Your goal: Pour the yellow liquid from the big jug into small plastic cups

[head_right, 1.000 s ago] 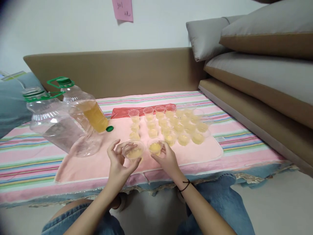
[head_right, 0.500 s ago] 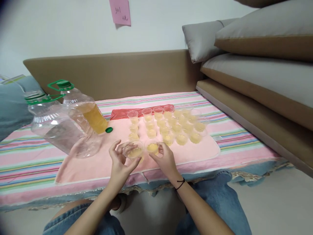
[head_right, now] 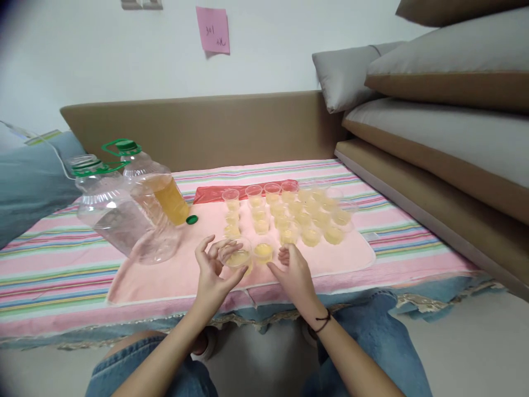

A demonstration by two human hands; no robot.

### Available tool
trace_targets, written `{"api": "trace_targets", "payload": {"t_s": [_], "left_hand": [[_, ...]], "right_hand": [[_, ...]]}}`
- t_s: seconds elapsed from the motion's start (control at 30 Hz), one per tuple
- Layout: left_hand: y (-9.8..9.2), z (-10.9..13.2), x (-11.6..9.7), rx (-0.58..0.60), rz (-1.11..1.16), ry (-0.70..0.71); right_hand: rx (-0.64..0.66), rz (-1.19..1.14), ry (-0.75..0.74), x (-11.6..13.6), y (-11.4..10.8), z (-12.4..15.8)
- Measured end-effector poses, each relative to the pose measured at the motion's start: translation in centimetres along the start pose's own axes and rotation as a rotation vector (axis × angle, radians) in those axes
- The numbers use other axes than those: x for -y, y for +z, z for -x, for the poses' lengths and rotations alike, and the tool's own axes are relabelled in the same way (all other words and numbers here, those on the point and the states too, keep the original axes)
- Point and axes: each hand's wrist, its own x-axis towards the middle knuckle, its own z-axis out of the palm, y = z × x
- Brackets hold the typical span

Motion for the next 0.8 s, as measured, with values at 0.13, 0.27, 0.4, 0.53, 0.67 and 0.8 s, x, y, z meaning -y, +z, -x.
{"api": "trace_targets", "payload": {"t_s": [0.13,0.27,0.4,0.53,0.67,0.8], "left_hand": [[0.1,0.2,-0.5,0.047,-0.024,0.018],[0.5,0.6,-0.7,0.141,-0.037,0.008],[1.0,1.1,-0.5,0.186,-0.029,-0.010],[1.5,1.5,-0.3,0.220,-0.042,0.026],[1.9,1.6,-0.2,0.235,-0.035,0.027],[2.4,1.7,-0.1,0.225,-0.019,0.011]], "right_hand": [[0.056,-0.101,-0.015,1.4,-2.8,1.6],[0.324,-0.158,-0.089,3.1,-3.7,2.9],[0.417,-0.198,-0.095,3.7,-2.7,3.5],[0.342,-0.253,-0.100,3.3,-2.0,3.4],[0.315,-0.256,-0.134,3.1,-2.1,3.2],[0.303,-0.246,-0.150,3.1,-2.4,3.1]]}}
